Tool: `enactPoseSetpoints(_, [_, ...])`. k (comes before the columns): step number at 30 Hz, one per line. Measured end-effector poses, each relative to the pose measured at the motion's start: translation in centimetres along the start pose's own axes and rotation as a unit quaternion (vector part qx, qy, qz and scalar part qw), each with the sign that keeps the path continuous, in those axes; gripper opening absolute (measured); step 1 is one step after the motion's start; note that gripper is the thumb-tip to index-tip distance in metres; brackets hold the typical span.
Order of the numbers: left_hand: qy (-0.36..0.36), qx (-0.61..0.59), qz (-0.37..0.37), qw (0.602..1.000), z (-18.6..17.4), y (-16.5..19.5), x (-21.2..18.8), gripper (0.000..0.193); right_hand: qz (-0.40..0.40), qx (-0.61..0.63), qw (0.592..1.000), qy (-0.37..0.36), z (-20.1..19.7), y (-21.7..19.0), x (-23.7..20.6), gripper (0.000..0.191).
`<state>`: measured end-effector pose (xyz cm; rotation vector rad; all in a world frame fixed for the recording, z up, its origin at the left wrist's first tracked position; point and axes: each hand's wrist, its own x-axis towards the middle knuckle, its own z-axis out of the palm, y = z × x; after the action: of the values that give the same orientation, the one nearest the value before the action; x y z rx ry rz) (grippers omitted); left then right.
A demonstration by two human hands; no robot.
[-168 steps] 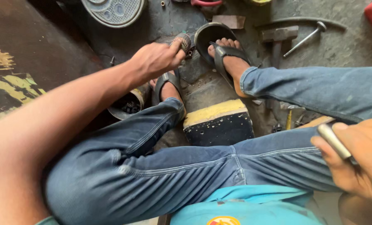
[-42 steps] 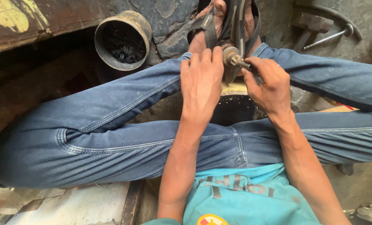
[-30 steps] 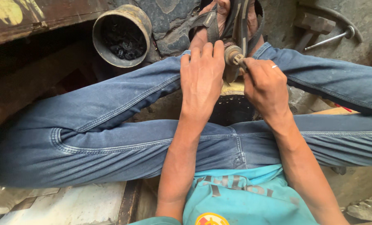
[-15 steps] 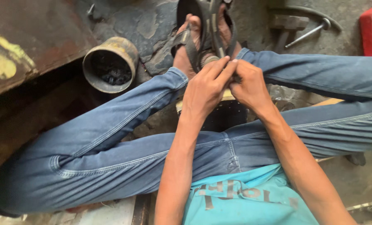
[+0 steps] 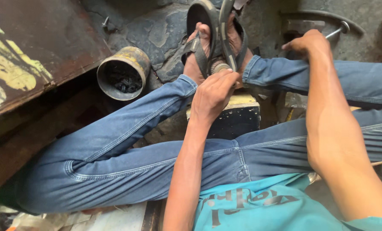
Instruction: The person sits on the floor and uses pliers to remove small copper rings from a cylindrical electrical component. They then use a hammer to tap a metal pin into the component and a screwdriver to adjust internal parts.
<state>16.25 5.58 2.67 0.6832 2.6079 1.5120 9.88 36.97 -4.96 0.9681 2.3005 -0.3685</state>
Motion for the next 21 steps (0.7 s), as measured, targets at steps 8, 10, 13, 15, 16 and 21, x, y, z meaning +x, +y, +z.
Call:
enactPoseSetpoints(8, [-0.04, -0.057, 0.013, 0.998, -0.7, -1.4, 0.8, 0.029, 0.127, 0.07, 0.989, 0.017, -0.8, -2.9, -2.1, 0.058])
enactPoseSetpoints(10, [-0.059, -0.067, 0.004, 0.996, -0.8, -1.5, 0.8, 0.031, 0.182, 0.131, 0.974, 0.035, -1.1, -3.8, -3.2, 0.05])
enactPoseSetpoints(13, [-0.064, -0.079, -0.014, 0.995, -0.8, -1.6, 0.6, 0.033, 0.123, 0.198, 0.968, 0.087, -1.6, -4.5, -4.7, 0.037])
enactPoseSetpoints(15, [-0.071, -0.099, -0.028, 0.992, -0.9, -1.8, 0.4, 0.032, 0.077, 0.297, 0.949, 0.074, -1.6, -4.4, -5.5, 0.022])
enactPoseSetpoints(16, [-0.074, -0.091, -0.024, 0.993, -1.0, -2.0, 0.3, 0.033, 0.047, 0.35, 0.933, 0.07, -1.6, -4.3, -5.6, 0.02])
enactPoseSetpoints(21, [-0.075, -0.087, 0.004, 0.993, -1.0, -2.9, 0.2, 0.033, -0.161, 0.464, 0.868, 0.073, -1.3, -3.7, -5.9, 0.02])
